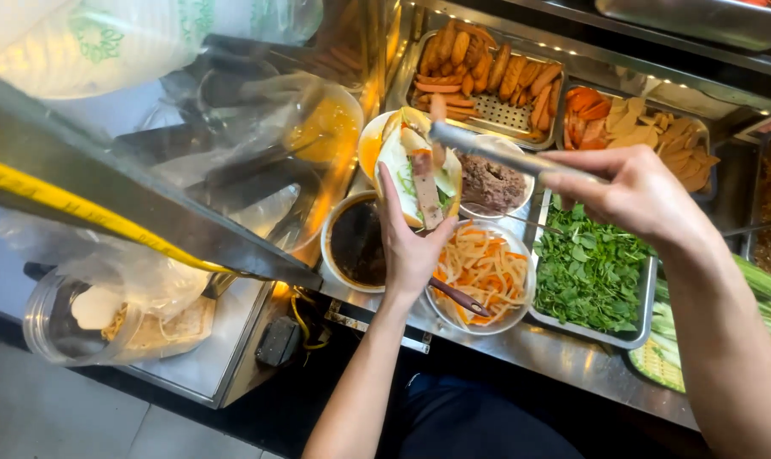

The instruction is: Preparing a sandwich with various fillings and making a fruit drink at a food stall.

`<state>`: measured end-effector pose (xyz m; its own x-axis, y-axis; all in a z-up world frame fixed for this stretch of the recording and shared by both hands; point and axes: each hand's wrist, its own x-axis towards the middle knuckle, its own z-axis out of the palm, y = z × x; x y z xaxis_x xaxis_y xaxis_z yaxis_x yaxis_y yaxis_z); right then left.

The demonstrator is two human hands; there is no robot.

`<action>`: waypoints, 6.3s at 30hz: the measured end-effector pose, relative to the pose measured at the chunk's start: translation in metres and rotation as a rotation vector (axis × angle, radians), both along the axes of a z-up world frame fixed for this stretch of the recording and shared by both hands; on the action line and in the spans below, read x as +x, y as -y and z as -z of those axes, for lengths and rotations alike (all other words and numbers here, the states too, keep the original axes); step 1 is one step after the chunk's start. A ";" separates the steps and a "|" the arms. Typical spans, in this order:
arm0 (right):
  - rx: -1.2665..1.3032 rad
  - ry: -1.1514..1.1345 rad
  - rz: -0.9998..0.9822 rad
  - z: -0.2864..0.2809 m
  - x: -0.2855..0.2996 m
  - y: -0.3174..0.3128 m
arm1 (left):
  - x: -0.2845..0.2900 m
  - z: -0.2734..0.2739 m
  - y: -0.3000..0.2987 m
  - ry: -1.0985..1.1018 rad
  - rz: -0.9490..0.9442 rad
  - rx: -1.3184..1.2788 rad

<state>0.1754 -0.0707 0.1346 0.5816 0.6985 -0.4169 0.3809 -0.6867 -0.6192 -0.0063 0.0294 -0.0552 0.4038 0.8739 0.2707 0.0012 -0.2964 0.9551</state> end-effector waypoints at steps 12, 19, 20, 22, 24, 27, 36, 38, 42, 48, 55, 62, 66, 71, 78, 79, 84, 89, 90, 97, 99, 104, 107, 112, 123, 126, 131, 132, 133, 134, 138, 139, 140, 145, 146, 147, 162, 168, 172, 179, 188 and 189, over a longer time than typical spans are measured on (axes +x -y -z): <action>0.255 0.500 -0.084 0.033 0.002 0.123 | 0.049 -0.056 0.076 -0.055 0.181 -0.083; 0.499 0.377 0.262 0.041 0.045 0.279 | 0.120 -0.044 0.162 -0.106 0.347 -0.050; 0.488 0.418 0.363 0.050 0.055 0.314 | 0.131 -0.040 0.181 -0.118 0.380 -0.039; 0.478 0.458 0.471 0.067 0.075 0.389 | 0.152 -0.036 0.225 -0.133 0.419 -0.023; 0.073 0.509 0.823 0.083 0.095 0.466 | 0.174 -0.036 0.272 -0.111 0.538 -0.157; -0.227 0.583 0.953 0.167 0.146 0.602 | 0.206 -0.051 0.351 -0.045 0.710 -0.287; -0.237 0.464 0.959 0.237 0.210 0.679 | 0.277 0.001 0.487 -0.176 0.841 -0.361; -0.190 0.465 0.962 0.230 0.207 0.685 | 0.287 0.009 0.500 -0.151 0.868 -0.398; -0.087 0.491 0.998 0.203 0.193 0.698 | 0.309 0.006 0.515 -0.141 0.941 -0.431; 0.051 0.392 1.078 0.219 0.188 0.731 | 0.325 0.005 0.531 -0.201 0.985 -0.273; 0.110 0.386 1.111 0.133 0.156 0.674 | 0.337 -0.007 0.536 -0.235 1.041 -0.234; 0.106 0.605 0.865 0.130 0.141 0.637 | 0.345 0.007 0.536 -0.178 1.038 -0.179; 0.104 0.711 0.661 0.102 0.119 0.627 | 0.349 0.013 0.520 -0.104 1.007 -0.129; -0.076 0.574 0.716 0.080 0.108 0.617 | 0.354 0.010 0.507 -0.134 0.998 -0.117; -0.025 0.695 0.688 0.093 0.123 0.609 | 0.347 -0.001 0.502 -0.155 1.012 -0.059; -0.024 0.697 0.686 0.094 0.124 0.609 | 0.344 -0.008 0.500 -0.153 1.010 -0.058; -0.082 0.638 0.707 0.083 0.125 0.606 | 0.341 -0.010 0.495 -0.105 0.936 -0.113; 0.032 0.670 0.685 0.078 0.127 0.608 | 0.338 -0.019 0.490 -0.094 0.935 -0.119; 0.113 0.633 0.696 0.074 0.127 0.607 | 0.337 -0.018 0.490 -0.082 0.935 -0.126; 0.074 0.597 0.649 0.080 0.136 0.628 | 0.327 -0.022 0.499 -0.072 0.856 -0.133; 0.142 0.357 0.811 0.085 0.140 0.638 | 0.324 -0.023 0.503 -0.088 0.819 -0.116; 0.155 0.382 0.757 0.083 0.142 0.651 | 0.319 -0.025 0.520 -0.085 0.818 -0.140; 0.250 0.430 0.667 0.077 0.140 0.656 | 0.318 -0.024 0.529 -0.114 0.812 -0.081; 0.270 0.399 0.515 0.078 0.140 0.663 | 0.318 -0.013 0.547 -0.132 0.798 0.001; 0.314 0.469 0.622 0.075 0.141 0.692 | 0.301 -0.026 0.560 -0.123 0.753 -0.045; 0.382 0.395 0.572 0.059 0.134 0.676 | 0.297 -0.029 0.552 -0.125 0.729 -0.057; 0.340 0.546 0.434 0.070 0.132 0.651 | 0.281 -0.018 0.526 -0.062 0.637 -0.019; 0.331 0.569 0.441 0.074 0.131 0.643 | 0.276 -0.016 0.518 -0.042 0.592 0.013; 0.340 0.570 0.419 0.071 0.131 0.634 | 0.270 -0.018 0.509 -0.037 0.569 0.016; 0.337 0.517 0.429 0.068 0.130 0.624 | 0.262 -0.021 0.498 -0.013 0.577 0.000; 0.414 0.360 0.507 0.043 0.117 0.561 | 0.221 -0.044 0.442 0.004 0.532 -0.087; 0.431 0.362 0.470 0.037 0.111 0.541 | 0.210 -0.045 0.428 0.016 0.496 -0.076; 0.444 0.397 0.463 0.030 0.105 0.520 | 0.197 -0.048 0.412 0.042 0.473 -0.056; 0.470 0.426 0.383 -0.005 0.072 0.367 | 0.112 -0.093 0.303 -0.003 0.390 -0.064; 0.458 0.411 0.332 -0.018 0.063 0.329 | 0.096 -0.097 0.279 -0.031 0.361 -0.084; 0.431 0.404 0.289 -0.033 0.055 0.297 | 0.084 -0.100 0.261 -0.055 0.344 -0.115; 0.128 1.111 -0.167 -0.094 0.067 -0.039 | -0.034 -0.130 0.086 0.059 0.261 -0.161; 0.237 0.959 -0.130 -0.110 0.055 -0.045 | -0.031 -0.135 0.067 0.047 0.295 -0.225; 0.139 0.922 -0.101 -0.107 0.049 -0.045 | -0.023 -0.131 0.060 0.105 0.299 -0.162; 0.159 0.882 -0.045 -0.112 0.046 -0.037 | -0.016 -0.131 0.052 0.114 0.299 -0.198; 0.324 0.803 -0.051 -0.116 0.049 -0.015 | -0.001 -0.137 0.041 0.190 0.292 -0.219; 0.401 0.771 -0.062 -0.119 0.048 -0.008 | 0.002 -0.136 0.039 0.202 0.306 -0.257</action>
<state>0.2238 -0.0627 0.2536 0.5565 0.7482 0.3614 0.8229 -0.4364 -0.3638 -0.0044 -0.0094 0.0804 0.6154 0.7718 0.1600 -0.2437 -0.0067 0.9698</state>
